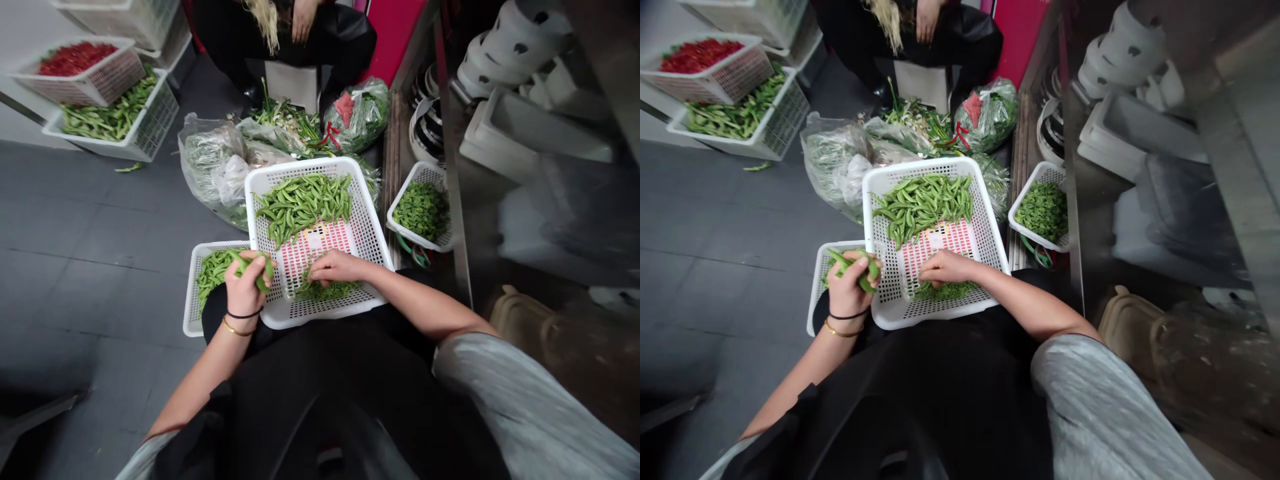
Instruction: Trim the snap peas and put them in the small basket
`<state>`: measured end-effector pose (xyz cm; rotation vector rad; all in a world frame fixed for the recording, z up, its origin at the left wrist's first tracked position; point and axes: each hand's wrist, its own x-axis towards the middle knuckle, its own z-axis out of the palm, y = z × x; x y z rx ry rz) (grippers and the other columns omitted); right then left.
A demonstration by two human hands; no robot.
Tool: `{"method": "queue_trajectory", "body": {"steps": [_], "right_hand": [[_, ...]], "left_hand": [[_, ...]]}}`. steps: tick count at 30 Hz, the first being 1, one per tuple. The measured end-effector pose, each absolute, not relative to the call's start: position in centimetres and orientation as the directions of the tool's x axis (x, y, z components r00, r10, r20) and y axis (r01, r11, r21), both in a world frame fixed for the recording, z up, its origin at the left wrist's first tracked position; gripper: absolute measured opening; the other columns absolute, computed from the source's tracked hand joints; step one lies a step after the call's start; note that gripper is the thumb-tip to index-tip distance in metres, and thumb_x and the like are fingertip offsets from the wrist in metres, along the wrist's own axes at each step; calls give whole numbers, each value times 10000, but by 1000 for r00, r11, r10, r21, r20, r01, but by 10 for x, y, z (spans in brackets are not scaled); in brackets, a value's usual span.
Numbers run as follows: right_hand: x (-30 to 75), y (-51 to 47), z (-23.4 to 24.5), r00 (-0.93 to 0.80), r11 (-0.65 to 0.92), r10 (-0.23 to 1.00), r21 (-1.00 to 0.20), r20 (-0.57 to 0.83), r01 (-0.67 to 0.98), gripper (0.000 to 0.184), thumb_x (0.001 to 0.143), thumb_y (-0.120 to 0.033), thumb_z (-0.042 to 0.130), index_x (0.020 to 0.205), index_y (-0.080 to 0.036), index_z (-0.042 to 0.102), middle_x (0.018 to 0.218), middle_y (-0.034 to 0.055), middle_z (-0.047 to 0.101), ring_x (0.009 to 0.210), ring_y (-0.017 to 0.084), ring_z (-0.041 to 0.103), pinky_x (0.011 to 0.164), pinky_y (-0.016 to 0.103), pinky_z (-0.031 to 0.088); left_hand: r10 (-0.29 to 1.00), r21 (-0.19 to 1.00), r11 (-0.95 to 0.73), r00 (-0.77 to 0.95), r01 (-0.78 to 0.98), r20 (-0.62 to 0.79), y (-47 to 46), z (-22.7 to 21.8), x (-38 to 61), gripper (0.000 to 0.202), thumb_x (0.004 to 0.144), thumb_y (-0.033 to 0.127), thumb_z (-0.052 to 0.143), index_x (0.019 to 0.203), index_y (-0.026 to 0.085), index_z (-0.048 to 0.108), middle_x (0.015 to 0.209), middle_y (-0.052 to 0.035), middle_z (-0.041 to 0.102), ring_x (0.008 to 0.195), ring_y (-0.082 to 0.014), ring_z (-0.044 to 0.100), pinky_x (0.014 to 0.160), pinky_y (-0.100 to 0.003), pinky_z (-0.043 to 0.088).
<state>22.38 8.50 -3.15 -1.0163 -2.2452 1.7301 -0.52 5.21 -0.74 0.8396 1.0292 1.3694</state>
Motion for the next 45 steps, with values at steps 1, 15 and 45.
{"method": "queue_trajectory", "body": {"steps": [1,15,45], "right_hand": [[226,92,-38,-738,198,549,-797,-392,571,299,811,-426,584,853,-147,683,658,21,656,632,137,602,628,241,431],[210,147,-103,-103,-78,915,-418,-391,905,249,874,-265,486,856,-119,687,839,90,711,753,159,654,668,219,455],[203,51,5,-704,672,699,-453,127,585,305,887,-260,409,659,-170,591,686,23,589,642,123,491,599,236,300]], "left_hand": [[986,888,100,-75,-448,-148,57,-10,-11,103,718,234,648,739,145,599,580,-18,613,403,-79,462,351,-182,322],[786,646,617,390,-450,-480,31,-29,-3,218,636,202,745,742,131,568,497,35,494,388,-56,413,348,-160,307],[731,704,654,470,-276,-495,22,-18,8,185,597,184,695,733,100,602,523,-32,600,331,-51,396,323,-169,276]]}}
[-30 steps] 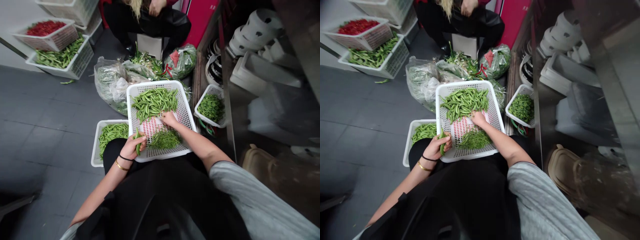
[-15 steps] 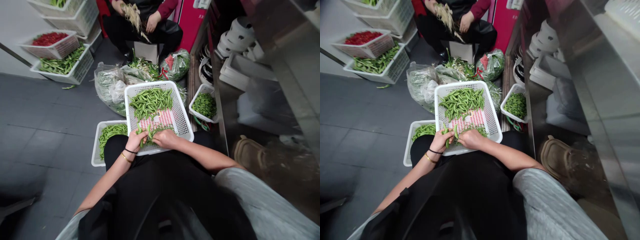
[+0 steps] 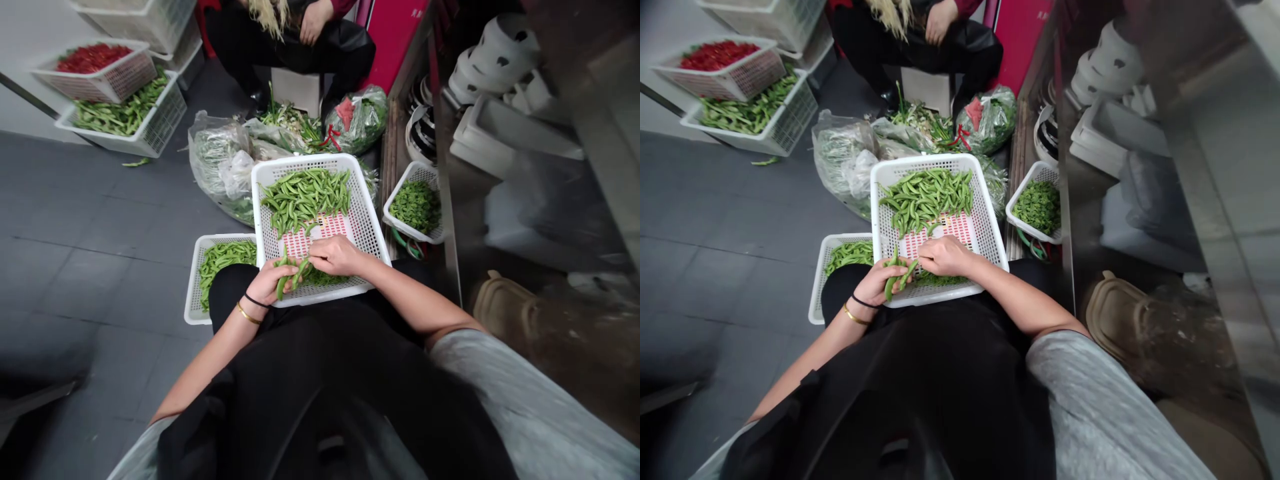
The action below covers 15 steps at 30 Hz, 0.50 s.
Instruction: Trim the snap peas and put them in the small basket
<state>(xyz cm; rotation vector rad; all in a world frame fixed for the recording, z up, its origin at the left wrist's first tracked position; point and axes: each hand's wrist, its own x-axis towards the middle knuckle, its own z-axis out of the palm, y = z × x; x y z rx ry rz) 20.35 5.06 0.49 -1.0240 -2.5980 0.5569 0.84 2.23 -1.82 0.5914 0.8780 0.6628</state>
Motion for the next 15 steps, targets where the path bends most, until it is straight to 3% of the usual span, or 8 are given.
{"method": "queue_trajectory", "body": {"steps": [4,7,11,13,15], "right_hand": [[196,46,1,-677,690,715,-331,173,644,301,846,-246,398,617,-173,579,622,30,555,601,131,449,565,255,272],[196,41,-1,-608,649,760,-314,229,693,315,849,-245,383,601,-176,564,607,34,535,596,134,440,585,258,295],[219,37,4,-474,521,852,-438,220,733,356,885,-256,347,589,-178,528,611,29,508,597,126,445,609,246,330],[231,37,9,-455,469,876,-499,159,729,339,892,-278,364,622,-177,542,632,24,517,620,124,466,626,239,345],[234,38,13,-460,432,882,-557,98,710,248,878,-328,436,777,-170,598,707,20,561,652,124,494,636,233,356]], "left_hand": [[663,599,731,546,-326,-512,20,-23,15,160,597,195,681,689,98,593,524,-21,573,338,-37,374,315,-160,246],[690,561,720,515,-410,-509,21,-23,21,163,599,203,676,652,101,560,525,-6,552,346,-21,348,320,-148,247],[874,706,475,188,-525,-449,26,-17,19,242,589,177,712,704,148,502,496,52,506,358,-40,396,335,-152,283],[929,811,331,17,-482,-369,26,-16,16,286,599,174,726,752,174,485,462,78,483,347,-62,417,342,-169,309],[956,886,241,-60,-395,-286,24,-16,16,288,627,191,727,795,187,492,444,83,489,335,-75,424,347,-183,320]]}}
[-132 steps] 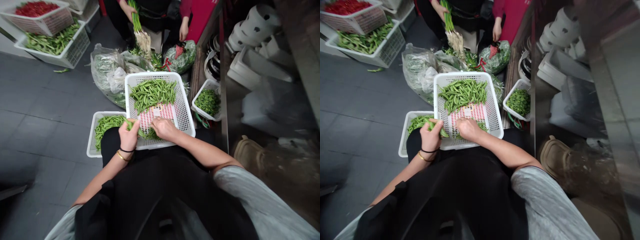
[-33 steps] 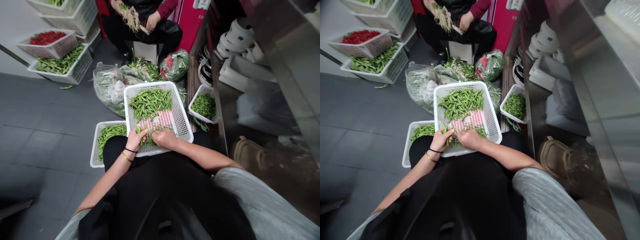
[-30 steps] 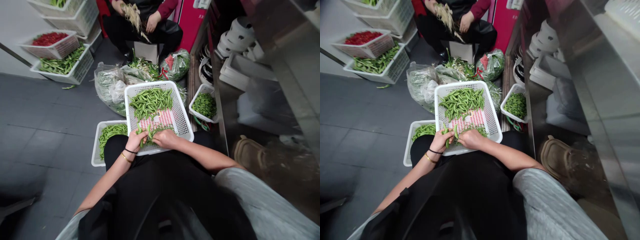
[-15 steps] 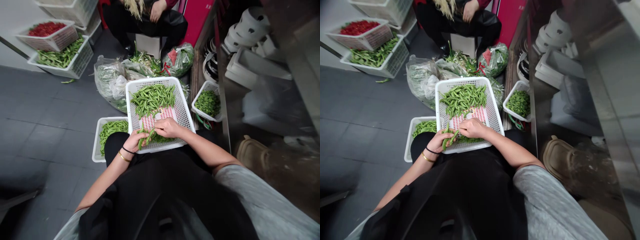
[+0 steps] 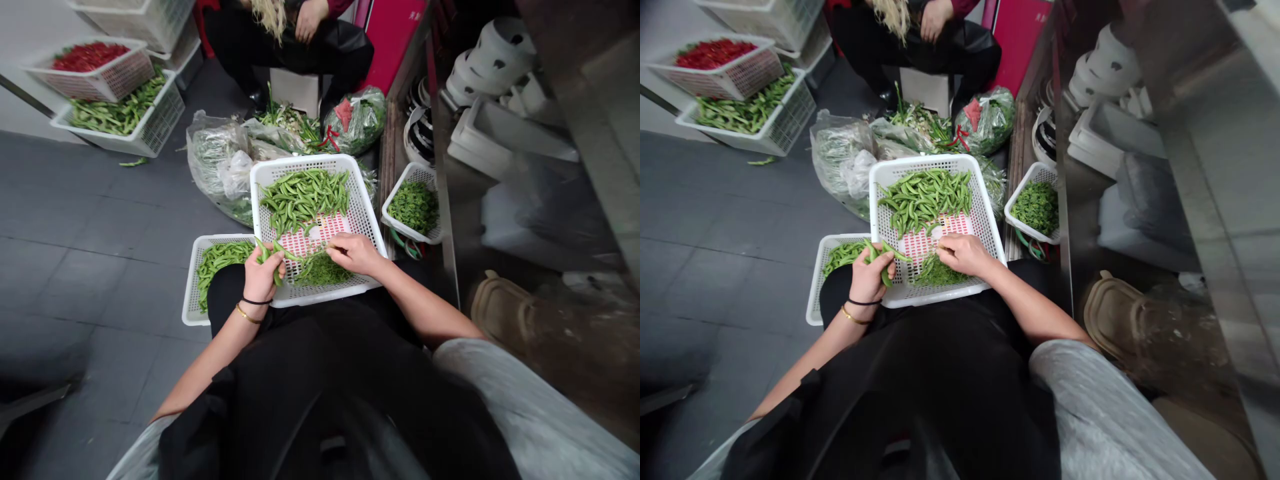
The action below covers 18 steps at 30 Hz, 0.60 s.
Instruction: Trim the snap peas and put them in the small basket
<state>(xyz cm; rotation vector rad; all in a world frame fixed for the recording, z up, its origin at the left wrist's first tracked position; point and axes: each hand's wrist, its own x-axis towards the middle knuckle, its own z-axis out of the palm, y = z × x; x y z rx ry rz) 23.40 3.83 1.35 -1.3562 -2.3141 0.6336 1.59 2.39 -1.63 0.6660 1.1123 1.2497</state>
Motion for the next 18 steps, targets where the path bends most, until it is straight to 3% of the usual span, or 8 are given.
{"method": "queue_trajectory", "body": {"steps": [3,6,8,10,11,14,18], "right_hand": [[220,38,13,-503,406,864,-637,34,655,338,853,-395,516,1099,-165,555,864,29,612,692,121,526,644,226,368],[202,37,6,-619,503,785,-562,-22,657,233,902,-329,455,956,-158,604,828,37,623,709,130,527,655,234,353],[196,35,2,-692,602,719,-442,-60,664,248,916,-279,425,823,-147,614,790,50,622,697,137,515,646,244,336],[197,34,3,-757,696,650,-350,-62,627,257,920,-267,415,812,-142,612,790,61,619,668,137,498,625,252,323],[199,33,4,-785,736,619,-320,-40,597,265,926,-266,403,818,-141,611,790,64,616,662,138,492,620,255,322],[199,30,12,-798,784,595,-284,91,552,319,946,-283,358,806,-142,607,767,66,600,665,145,487,624,265,337],[194,27,16,-627,673,736,-366,255,642,351,961,-299,320,837,-147,611,768,71,598,715,151,515,676,262,375]], "left_hand": [[976,945,183,-64,-270,-207,17,-14,17,250,669,225,715,832,193,528,440,76,503,338,-86,428,363,-193,327],[984,986,140,-103,-89,-149,12,-1,11,213,666,194,712,850,187,604,521,44,560,406,-100,478,428,-210,382],[991,996,75,-119,52,-68,10,14,1,205,633,126,717,820,183,654,697,-13,641,591,-142,575,532,-223,440],[1000,989,26,-16,148,-24,8,27,-6,197,600,63,716,748,184,671,841,-57,662,809,-193,597,632,-229,458],[997,983,21,70,182,-34,7,32,-8,187,587,40,716,695,183,662,821,-61,655,839,-201,588,643,-224,451],[946,962,30,304,271,-115,4,34,-3,189,577,38,731,563,175,602,578,-10,552,649,-158,543,555,-202,394],[954,975,150,237,164,-186,4,22,11,149,610,165,761,692,158,637,506,34,523,446,-89,435,442,-198,336]]}}
